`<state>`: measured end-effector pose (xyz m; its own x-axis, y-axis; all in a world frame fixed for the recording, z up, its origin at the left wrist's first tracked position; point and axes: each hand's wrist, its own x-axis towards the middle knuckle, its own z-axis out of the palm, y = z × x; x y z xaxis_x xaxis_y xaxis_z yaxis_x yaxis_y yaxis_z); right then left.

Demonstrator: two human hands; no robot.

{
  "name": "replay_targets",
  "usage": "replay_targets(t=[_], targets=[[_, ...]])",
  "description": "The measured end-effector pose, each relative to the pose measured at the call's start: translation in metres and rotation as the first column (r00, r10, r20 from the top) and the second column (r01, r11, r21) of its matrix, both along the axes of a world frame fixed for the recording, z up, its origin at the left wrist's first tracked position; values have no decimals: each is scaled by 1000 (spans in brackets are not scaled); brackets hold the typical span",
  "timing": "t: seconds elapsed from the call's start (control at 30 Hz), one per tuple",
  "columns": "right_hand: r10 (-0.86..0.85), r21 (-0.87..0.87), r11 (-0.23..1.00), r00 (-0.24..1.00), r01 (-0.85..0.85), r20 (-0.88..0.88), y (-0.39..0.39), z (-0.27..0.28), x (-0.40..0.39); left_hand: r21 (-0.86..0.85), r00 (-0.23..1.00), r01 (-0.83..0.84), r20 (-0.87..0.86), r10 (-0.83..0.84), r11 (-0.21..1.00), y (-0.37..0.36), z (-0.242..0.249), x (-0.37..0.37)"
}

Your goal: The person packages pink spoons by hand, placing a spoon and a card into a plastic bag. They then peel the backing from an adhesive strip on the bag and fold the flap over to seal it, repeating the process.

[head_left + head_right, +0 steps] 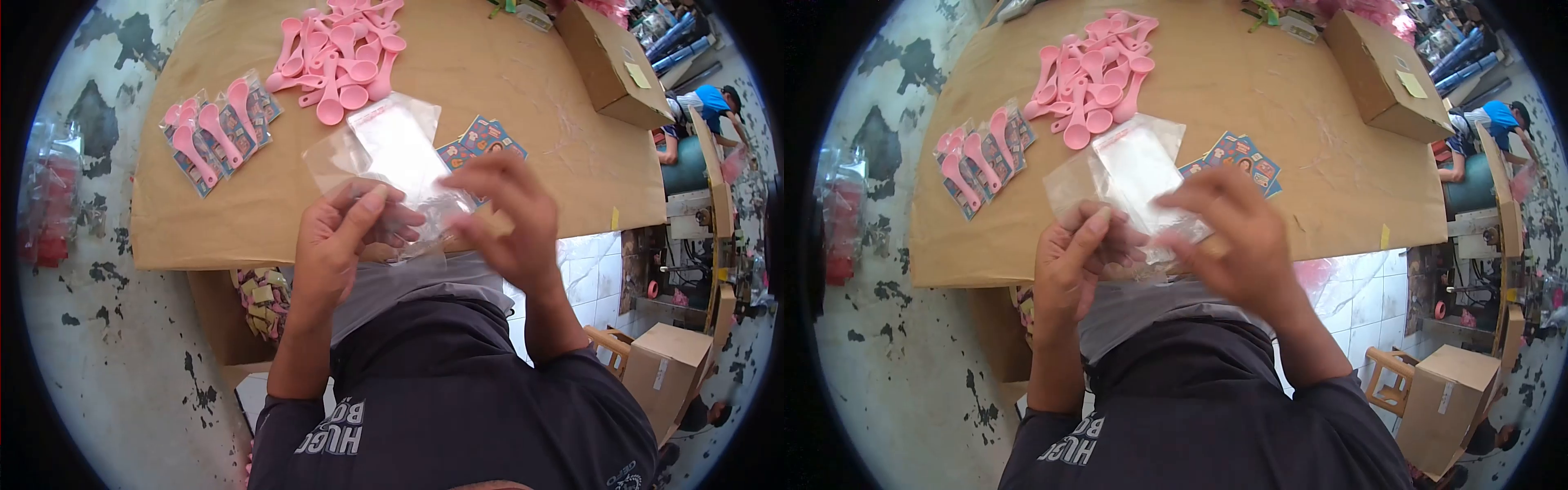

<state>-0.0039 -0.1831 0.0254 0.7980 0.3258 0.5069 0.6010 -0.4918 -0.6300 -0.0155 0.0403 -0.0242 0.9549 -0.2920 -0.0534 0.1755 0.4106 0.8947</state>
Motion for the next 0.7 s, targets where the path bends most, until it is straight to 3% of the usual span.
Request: replay_targets(t=[0.03, 0.07, 0.13, 0.23, 0.27, 0.33, 0.37, 0.47, 0.53, 0.63, 0.7], targets=[[-112, -27, 993, 993, 112, -19, -12, -6, 7, -71, 999, -42, -29, 40, 997, 1, 1, -2], [-117, -27, 993, 993, 117, -10, -21, -10, 14, -141, 995, -87, -61, 79, 986, 3, 3, -3], [-481, -278, 843, 877, 461, -4, -37, -16, 25, -185, 997, -77, -24, 74, 980, 6, 2, -2], [-581, -408, 734, 813, 543, 37, -51, -34, 31, -269, 981, -193, -44, 188, 944, -1, 12, -5], [-582, -404, 733, 812, 548, 46, -54, -37, 32, -264, 975, -223, -61, 215, 938, -4, 15, -6], [-569, -400, 783, 809, 477, -148, -48, -33, 32, -259, 965, -264, -69, 255, 929, -4, 17, -10], [-562, -397, 787, 814, 473, -146, -48, -33, 33, -259, 961, -277, -65, 269, 926, -3, 11, -11], [-538, -322, 823, 824, 468, -176, -52, -35, 43, -245, 947, -317, -27, 321, 916, 0, 3, -14], [-513, -198, 858, 797, 473, -318, -54, -39, 49, -228, 931, -354, 4, 365, 907, 5, 0, -17], [-489, -79, 868, 819, 490, -300, -57, -51, 51, -252, 923, -367, 23, 385, 895, 11, -1, -22], [-514, -105, 857, 822, 505, -244, -57, -52, 51, -253, 912, -388, 31, 409, 886, 11, 3, -24]])
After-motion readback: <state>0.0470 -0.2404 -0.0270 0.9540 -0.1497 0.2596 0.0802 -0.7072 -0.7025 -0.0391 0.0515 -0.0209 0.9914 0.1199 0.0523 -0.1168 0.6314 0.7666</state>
